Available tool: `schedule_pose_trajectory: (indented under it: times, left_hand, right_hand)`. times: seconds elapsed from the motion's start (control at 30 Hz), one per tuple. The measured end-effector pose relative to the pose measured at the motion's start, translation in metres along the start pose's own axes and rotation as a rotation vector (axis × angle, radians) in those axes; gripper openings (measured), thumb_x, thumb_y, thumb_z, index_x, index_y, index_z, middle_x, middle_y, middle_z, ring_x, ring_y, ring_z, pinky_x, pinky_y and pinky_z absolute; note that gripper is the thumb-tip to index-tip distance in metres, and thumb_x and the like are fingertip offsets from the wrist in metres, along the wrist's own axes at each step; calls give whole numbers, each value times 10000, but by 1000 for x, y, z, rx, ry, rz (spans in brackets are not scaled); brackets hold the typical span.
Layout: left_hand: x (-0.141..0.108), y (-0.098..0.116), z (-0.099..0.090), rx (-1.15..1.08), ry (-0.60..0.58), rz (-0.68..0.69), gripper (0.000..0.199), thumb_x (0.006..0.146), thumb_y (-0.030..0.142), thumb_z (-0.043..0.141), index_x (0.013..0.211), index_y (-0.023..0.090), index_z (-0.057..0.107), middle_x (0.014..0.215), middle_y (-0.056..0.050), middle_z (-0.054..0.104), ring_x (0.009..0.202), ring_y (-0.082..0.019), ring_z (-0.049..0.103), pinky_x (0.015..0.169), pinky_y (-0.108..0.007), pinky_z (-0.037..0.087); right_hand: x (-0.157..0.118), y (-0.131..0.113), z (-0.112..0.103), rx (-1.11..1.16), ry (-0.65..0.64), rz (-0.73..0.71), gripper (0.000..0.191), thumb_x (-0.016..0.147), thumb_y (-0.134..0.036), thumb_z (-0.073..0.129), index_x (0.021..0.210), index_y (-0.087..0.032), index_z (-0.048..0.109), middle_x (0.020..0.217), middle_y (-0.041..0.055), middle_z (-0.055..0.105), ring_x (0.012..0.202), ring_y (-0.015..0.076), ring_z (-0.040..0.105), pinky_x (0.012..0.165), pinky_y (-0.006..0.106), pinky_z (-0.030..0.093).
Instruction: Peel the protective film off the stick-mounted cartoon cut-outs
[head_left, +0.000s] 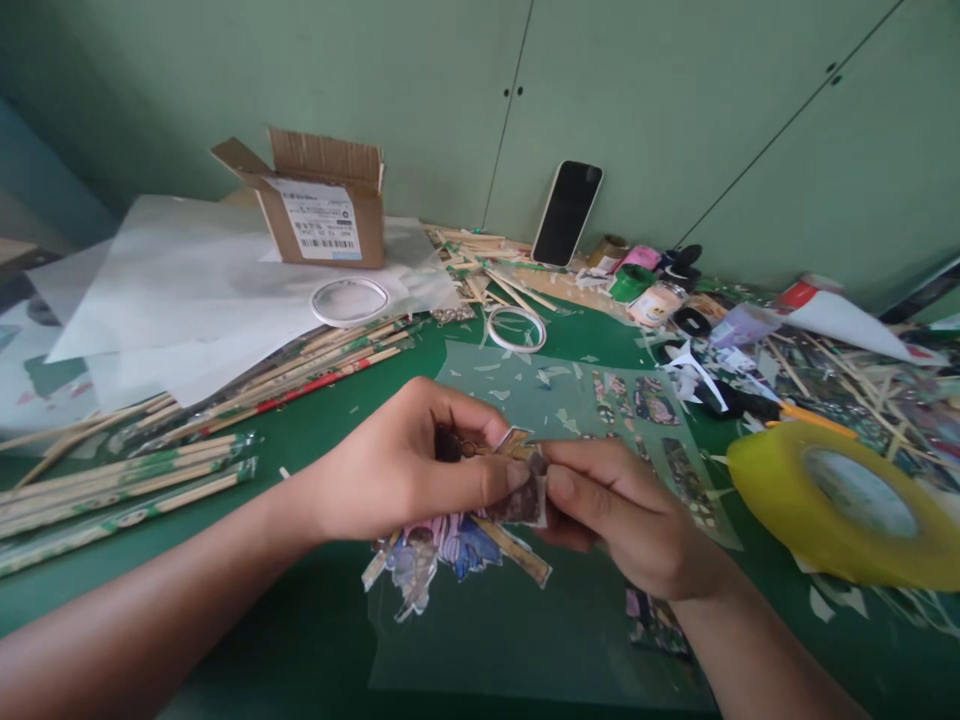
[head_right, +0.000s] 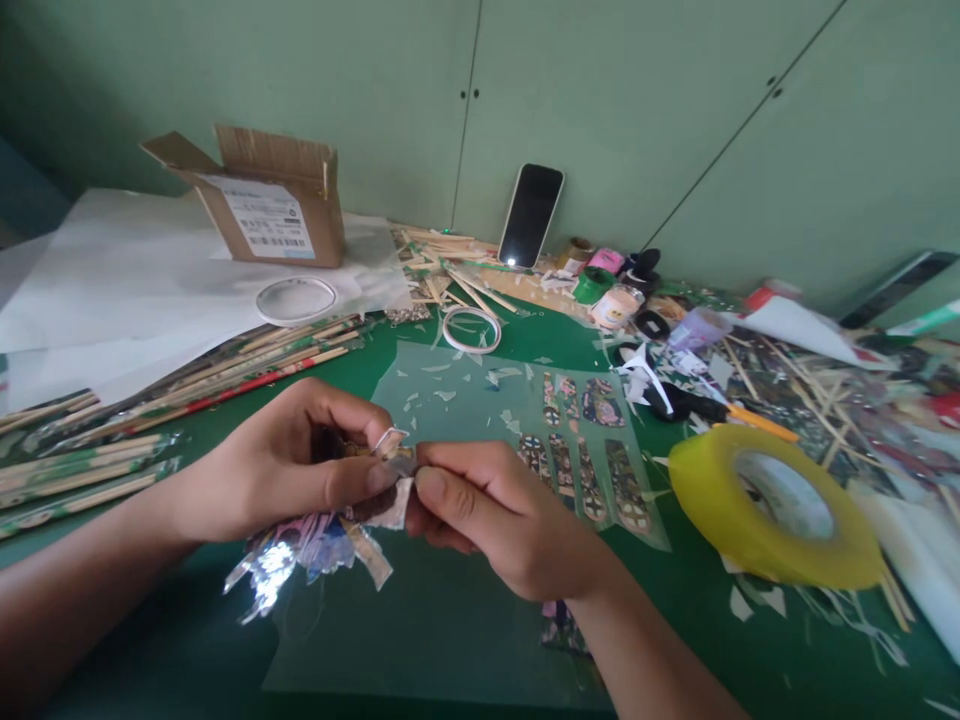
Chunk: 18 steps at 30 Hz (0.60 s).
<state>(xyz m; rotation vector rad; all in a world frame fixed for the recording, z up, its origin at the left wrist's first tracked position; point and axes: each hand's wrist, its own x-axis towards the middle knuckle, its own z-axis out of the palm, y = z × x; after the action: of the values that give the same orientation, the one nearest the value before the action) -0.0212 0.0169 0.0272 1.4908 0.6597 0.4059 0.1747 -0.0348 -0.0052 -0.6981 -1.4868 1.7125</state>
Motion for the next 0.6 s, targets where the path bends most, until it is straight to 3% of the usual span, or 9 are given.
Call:
schedule_pose_trajectory:
  times: [0.3, 0.6]
  left_hand:
    - [1, 1, 3, -87, -15, 6, 136, 752, 176, 660, 639, 119, 613, 558, 19, 548, 480, -65, 406, 449, -199, 300]
    - [-1, 0, 4, -45, -31, -15, 191, 796, 252, 625, 653, 129, 596, 548, 30, 488, 482, -68, 364, 452, -215, 282]
  right_hand:
    - [-1, -2, 0, 19, -43, 23, 276, 969, -327, 459, 770, -152, 536, 629, -42, 401, 494, 47, 304, 415, 186, 231]
    - [-1, -3, -2, 54, -57, 61, 299, 953, -353, 486, 744, -148, 543, 618, -38, 410, 489, 47, 314, 408, 185, 228]
